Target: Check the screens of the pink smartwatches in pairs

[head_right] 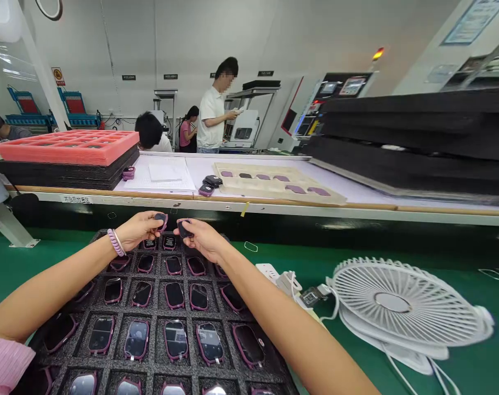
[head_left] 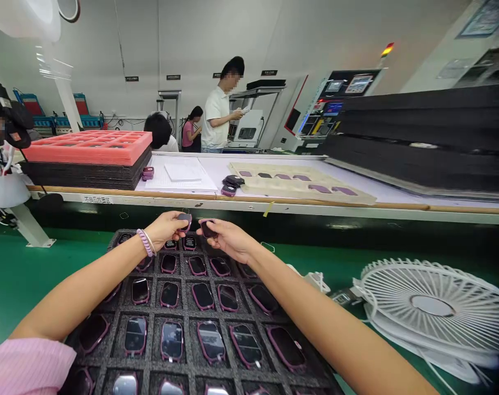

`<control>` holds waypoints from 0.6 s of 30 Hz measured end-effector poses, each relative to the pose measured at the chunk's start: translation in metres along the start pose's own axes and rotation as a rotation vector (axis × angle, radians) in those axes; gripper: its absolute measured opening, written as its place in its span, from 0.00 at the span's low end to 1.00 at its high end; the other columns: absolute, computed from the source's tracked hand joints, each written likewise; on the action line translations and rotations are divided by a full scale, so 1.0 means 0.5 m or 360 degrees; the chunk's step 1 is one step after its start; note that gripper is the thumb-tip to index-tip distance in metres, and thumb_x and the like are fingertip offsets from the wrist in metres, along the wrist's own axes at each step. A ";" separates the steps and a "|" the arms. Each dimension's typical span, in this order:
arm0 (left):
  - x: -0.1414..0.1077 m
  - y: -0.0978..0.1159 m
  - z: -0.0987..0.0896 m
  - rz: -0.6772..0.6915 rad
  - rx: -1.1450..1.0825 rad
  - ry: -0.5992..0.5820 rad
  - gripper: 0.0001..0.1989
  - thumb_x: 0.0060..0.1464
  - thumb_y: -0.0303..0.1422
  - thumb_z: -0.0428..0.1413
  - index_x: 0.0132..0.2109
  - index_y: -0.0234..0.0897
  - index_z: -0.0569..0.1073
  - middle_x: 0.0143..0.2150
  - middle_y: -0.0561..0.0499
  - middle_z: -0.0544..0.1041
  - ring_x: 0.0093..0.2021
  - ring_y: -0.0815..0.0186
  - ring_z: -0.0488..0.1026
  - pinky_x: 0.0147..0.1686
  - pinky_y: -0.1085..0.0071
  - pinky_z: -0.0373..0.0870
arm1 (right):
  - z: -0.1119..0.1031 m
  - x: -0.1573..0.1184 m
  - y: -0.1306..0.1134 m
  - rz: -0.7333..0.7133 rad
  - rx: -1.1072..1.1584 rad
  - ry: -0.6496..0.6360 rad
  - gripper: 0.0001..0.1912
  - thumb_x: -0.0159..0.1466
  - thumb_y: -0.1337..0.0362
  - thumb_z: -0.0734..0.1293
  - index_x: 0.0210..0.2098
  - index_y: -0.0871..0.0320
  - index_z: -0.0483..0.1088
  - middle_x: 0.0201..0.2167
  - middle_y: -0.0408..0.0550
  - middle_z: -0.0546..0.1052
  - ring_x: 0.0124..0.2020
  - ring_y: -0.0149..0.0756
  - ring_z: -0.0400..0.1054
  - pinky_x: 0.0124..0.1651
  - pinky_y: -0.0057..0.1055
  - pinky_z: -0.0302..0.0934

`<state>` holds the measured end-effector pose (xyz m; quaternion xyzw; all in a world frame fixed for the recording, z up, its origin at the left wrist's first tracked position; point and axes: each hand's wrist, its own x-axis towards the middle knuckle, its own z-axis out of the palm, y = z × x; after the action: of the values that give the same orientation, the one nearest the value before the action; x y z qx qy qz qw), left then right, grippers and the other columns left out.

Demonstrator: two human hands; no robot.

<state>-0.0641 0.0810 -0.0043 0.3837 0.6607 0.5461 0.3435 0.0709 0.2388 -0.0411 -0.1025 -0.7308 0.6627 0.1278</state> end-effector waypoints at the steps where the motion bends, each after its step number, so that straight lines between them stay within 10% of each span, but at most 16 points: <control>1: -0.004 -0.008 -0.006 -0.0017 -0.0022 0.0065 0.08 0.56 0.29 0.57 0.43 0.33 0.68 0.26 0.57 0.67 0.21 0.76 0.64 0.20 0.80 0.58 | 0.013 0.009 -0.002 -0.0011 0.0088 -0.0034 0.19 0.66 0.50 0.64 0.48 0.57 0.67 0.41 0.54 0.77 0.26 0.36 0.68 0.28 0.33 0.64; 5: -0.015 -0.039 -0.010 0.0008 -0.0019 0.0302 0.10 0.54 0.25 0.56 0.44 0.34 0.67 0.28 0.57 0.66 0.22 0.75 0.61 0.21 0.77 0.56 | 0.057 0.022 -0.006 -0.0014 0.0485 -0.0193 0.20 0.62 0.55 0.72 0.50 0.57 0.68 0.45 0.52 0.76 0.39 0.41 0.75 0.45 0.39 0.70; 9: -0.028 -0.061 -0.004 0.0156 0.0049 0.0432 0.12 0.52 0.25 0.59 0.44 0.34 0.69 0.41 0.50 0.73 0.41 0.68 0.70 0.42 0.72 0.68 | 0.075 0.003 0.010 0.0006 0.0699 -0.0303 0.29 0.59 0.56 0.79 0.55 0.54 0.68 0.49 0.50 0.74 0.44 0.43 0.76 0.53 0.40 0.69; 18: -0.063 -0.076 -0.001 0.0322 0.0534 0.0418 0.17 0.54 0.30 0.55 0.51 0.37 0.67 0.44 0.49 0.74 0.39 0.63 0.71 0.39 0.67 0.69 | 0.074 -0.026 0.026 -0.0077 0.0679 -0.0248 0.29 0.60 0.53 0.77 0.57 0.52 0.69 0.46 0.49 0.74 0.37 0.38 0.72 0.41 0.34 0.67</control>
<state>-0.0547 0.0487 -0.0407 0.4254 0.7394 0.5055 0.1295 0.0708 0.2009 -0.0578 -0.0040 -0.5839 0.8049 0.1057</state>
